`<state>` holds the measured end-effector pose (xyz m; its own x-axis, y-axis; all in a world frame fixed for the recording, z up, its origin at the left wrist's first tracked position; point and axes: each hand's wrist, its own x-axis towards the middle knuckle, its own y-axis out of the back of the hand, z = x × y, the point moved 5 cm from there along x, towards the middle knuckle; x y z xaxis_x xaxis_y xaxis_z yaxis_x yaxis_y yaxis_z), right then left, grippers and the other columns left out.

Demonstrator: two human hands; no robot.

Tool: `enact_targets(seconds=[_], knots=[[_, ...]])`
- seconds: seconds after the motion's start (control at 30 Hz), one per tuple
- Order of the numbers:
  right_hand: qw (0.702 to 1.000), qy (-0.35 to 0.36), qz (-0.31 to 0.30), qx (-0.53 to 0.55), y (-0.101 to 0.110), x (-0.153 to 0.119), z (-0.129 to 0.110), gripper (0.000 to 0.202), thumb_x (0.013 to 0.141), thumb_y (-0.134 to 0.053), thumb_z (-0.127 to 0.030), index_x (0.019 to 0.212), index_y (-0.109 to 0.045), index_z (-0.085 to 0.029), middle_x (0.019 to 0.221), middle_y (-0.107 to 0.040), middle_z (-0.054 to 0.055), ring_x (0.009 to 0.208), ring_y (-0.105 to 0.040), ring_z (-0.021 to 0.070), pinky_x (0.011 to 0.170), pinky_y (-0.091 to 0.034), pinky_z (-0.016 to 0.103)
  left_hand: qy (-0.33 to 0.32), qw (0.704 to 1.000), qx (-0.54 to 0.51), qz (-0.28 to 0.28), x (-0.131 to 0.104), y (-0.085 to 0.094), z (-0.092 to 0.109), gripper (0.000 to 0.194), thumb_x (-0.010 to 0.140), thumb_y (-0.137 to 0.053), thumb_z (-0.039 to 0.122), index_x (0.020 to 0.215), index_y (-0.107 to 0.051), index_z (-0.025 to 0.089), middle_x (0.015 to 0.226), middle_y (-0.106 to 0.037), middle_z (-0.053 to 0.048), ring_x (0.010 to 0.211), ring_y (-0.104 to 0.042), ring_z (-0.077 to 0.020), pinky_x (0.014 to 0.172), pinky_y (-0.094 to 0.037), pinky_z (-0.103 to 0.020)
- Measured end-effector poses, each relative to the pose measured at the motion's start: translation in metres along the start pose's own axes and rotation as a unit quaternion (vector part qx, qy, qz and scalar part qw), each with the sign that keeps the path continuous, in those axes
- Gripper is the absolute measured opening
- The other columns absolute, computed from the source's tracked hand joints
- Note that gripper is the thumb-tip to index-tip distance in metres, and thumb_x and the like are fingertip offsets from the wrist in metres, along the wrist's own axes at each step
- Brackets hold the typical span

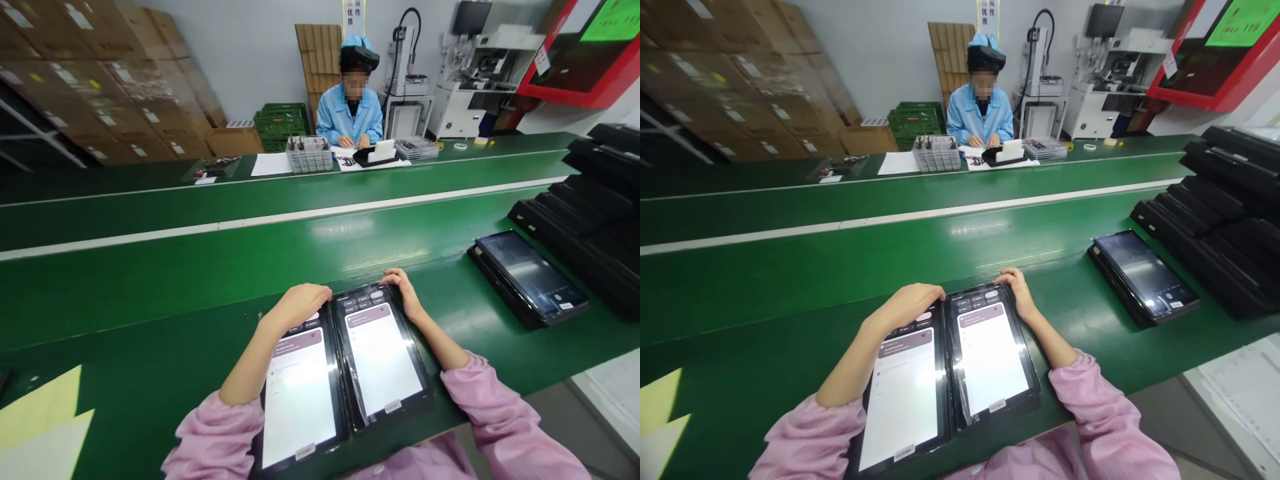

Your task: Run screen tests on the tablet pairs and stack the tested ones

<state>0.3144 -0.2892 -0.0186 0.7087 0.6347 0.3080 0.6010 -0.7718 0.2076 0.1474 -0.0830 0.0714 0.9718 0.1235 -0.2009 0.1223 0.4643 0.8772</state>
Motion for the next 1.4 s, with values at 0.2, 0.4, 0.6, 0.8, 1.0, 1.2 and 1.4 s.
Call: enact_targets(seconds=[0.2, 0.4, 0.6, 0.8, 1.0, 1.2, 1.4], knots=[[1.0, 0.007, 0.003, 0.017, -0.001, -0.001, -0.006, 0.069, 0.093, -0.026, -0.077, 0.091, -0.072, -0.025, 0.113, -0.054, 0.009, 0.104, -0.053, 0.0268, 0.096, -0.044, 0.042, -0.024, 0.998, 0.037, 0.033, 0.003, -0.007, -0.007, 0.05, 0.097, -0.027, 0.039, 0.084, -0.073, 0.024, 0.09, -0.076, -0.005, 0.085, -0.068, -0.0236, 0.075, -0.048, -0.031], [1.0, 0.004, -0.005, -0.004, -0.001, 0.0, -0.007, 0.07, 0.093, -0.023, -0.077, 0.093, -0.07, -0.025, 0.114, -0.053, 0.009, 0.108, -0.052, 0.0276, 0.097, -0.045, 0.043, -0.093, 0.994, 0.03, 0.058, 0.008, -0.008, -0.002, 0.052, 0.099, -0.023, 0.039, 0.083, -0.071, 0.024, 0.079, -0.071, -0.005, 0.081, -0.063, -0.0229, 0.084, -0.044, -0.036], [1.0, -0.008, -0.003, -0.015, -0.001, 0.001, -0.005, 0.073, 0.093, -0.019, -0.078, 0.095, -0.069, -0.025, 0.115, -0.053, 0.01, 0.112, -0.052, 0.0278, 0.096, -0.048, 0.042, -0.101, 0.994, -0.008, 0.046, 0.008, -0.006, -0.004, 0.055, 0.101, -0.015, 0.042, 0.095, -0.067, 0.025, 0.081, -0.068, -0.002, 0.085, -0.055, -0.0229, 0.091, -0.036, -0.043], [0.997, -0.028, 0.028, -0.061, 0.005, 0.002, -0.001, 0.064, 0.094, -0.03, -0.075, 0.096, -0.068, -0.024, 0.098, -0.061, 0.009, 0.092, -0.058, 0.0271, 0.091, -0.049, 0.044, -0.072, 0.997, 0.004, 0.024, 0.008, -0.008, -0.007, 0.058, 0.102, -0.015, 0.043, 0.108, -0.069, 0.025, 0.086, -0.069, -0.005, 0.086, -0.054, -0.0242, 0.094, -0.032, -0.047], [0.996, -0.047, 0.025, -0.076, 0.007, 0.002, 0.001, 0.062, 0.092, -0.038, -0.076, 0.084, -0.07, -0.023, 0.088, -0.061, 0.008, 0.091, -0.059, 0.0279, 0.095, -0.047, 0.046, -0.047, 0.998, 0.038, -0.011, 0.002, -0.013, -0.003, 0.059, 0.102, -0.014, 0.041, 0.122, -0.067, 0.023, 0.101, -0.072, -0.008, 0.099, -0.055, -0.0264, 0.101, -0.027, -0.052], [0.99, -0.117, -0.006, 0.083, -0.001, 0.002, 0.002, 0.07, 0.083, -0.04, -0.086, 0.089, -0.069, -0.022, 0.1, -0.069, 0.01, 0.102, -0.062, 0.0297, 0.098, -0.048, 0.047, -0.024, 0.997, 0.076, -0.002, -0.006, -0.024, -0.002, 0.056, 0.101, -0.019, 0.042, 0.127, -0.066, 0.024, 0.119, -0.068, -0.011, 0.115, -0.054, -0.0288, 0.11, -0.018, -0.059], [0.94, -0.162, -0.071, 0.292, -0.018, -0.001, -0.01, 0.072, 0.087, -0.033, -0.083, 0.097, -0.066, -0.02, 0.11, -0.07, 0.013, 0.108, -0.063, 0.0315, 0.096, -0.05, 0.048, -0.008, 0.994, 0.108, -0.02, -0.006, -0.028, -0.007, 0.057, 0.099, -0.022, 0.042, 0.138, -0.058, 0.022, 0.137, -0.06, -0.015, 0.129, -0.051, -0.0334, 0.112, -0.025, -0.061]])
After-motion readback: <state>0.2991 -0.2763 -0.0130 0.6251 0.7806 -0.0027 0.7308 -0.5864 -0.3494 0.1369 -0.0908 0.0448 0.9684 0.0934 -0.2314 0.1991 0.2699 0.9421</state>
